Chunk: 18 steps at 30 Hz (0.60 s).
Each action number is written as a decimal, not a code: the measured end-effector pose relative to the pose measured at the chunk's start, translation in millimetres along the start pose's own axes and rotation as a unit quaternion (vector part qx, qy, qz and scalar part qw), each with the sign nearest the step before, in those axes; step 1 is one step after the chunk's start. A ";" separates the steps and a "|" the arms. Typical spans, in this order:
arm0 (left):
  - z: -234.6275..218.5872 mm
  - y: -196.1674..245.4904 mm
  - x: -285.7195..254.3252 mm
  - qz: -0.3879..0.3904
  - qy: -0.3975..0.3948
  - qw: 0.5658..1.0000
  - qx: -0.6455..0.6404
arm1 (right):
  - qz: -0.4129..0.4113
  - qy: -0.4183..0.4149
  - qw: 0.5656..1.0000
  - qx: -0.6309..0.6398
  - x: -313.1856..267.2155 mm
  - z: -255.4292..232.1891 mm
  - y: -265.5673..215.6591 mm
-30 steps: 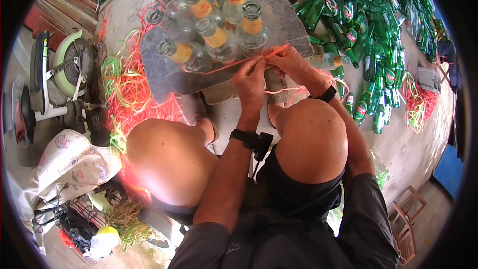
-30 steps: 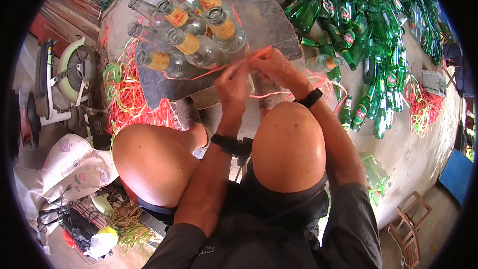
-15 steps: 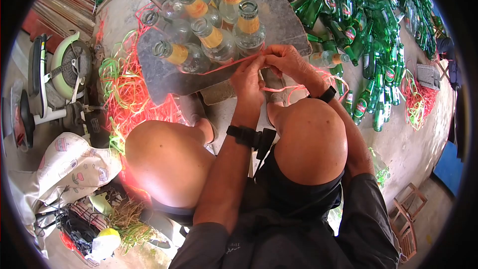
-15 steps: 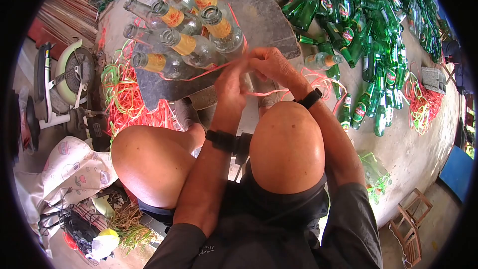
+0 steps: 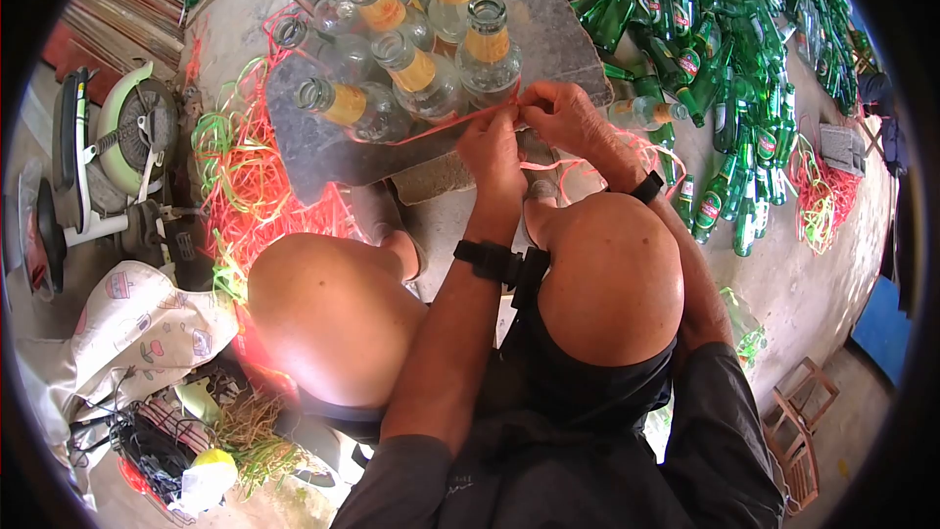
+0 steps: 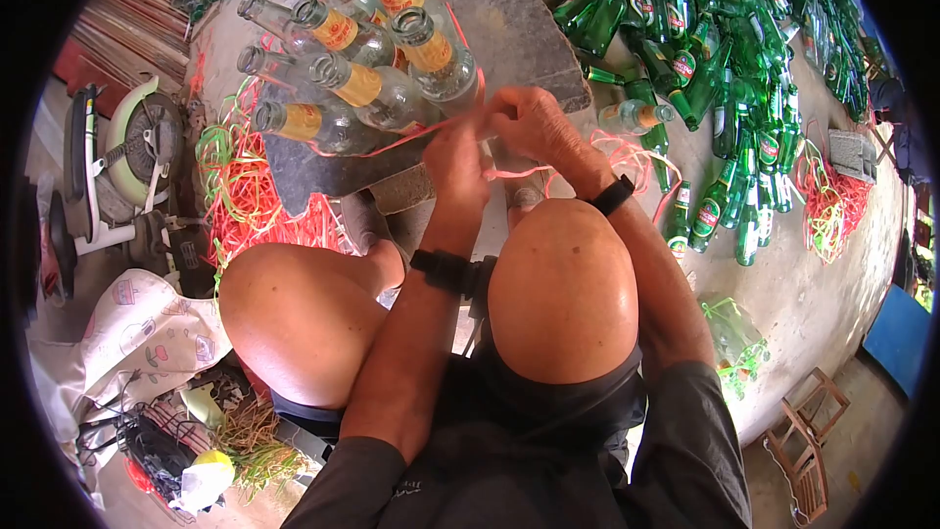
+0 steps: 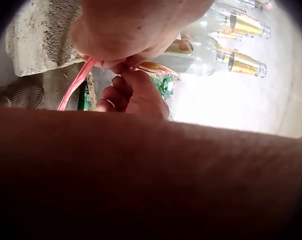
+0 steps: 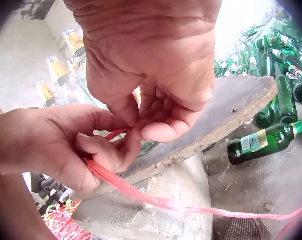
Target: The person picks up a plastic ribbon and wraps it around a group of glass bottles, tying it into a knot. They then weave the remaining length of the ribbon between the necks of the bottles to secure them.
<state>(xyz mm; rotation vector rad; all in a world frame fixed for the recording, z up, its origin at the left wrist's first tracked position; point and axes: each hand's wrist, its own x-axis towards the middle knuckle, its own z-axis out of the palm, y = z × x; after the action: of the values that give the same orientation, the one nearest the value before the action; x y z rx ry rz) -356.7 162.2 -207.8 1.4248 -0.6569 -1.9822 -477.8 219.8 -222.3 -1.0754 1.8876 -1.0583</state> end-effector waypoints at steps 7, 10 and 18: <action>-0.6 -15.3 14.2 0.054 -0.001 0.999 0.004 | -0.026 0.026 0.999 -0.001 -5.7 -1.4 -7.8; -0.9 -12.3 12.7 0.044 -0.004 0.999 0.032 | 0.017 0.008 0.999 0.035 -4.6 -0.4 -0.3; -3.8 -5.5 14.8 0.001 -0.018 0.995 0.097 | 0.092 -0.046 0.977 0.189 -10.6 -7.1 -2.7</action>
<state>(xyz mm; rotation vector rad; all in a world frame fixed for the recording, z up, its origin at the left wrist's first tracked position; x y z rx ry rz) -357.6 155.3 -222.5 1.5019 -0.8865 -1.9921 -478.8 230.7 -215.1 -0.7043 1.5937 -1.1774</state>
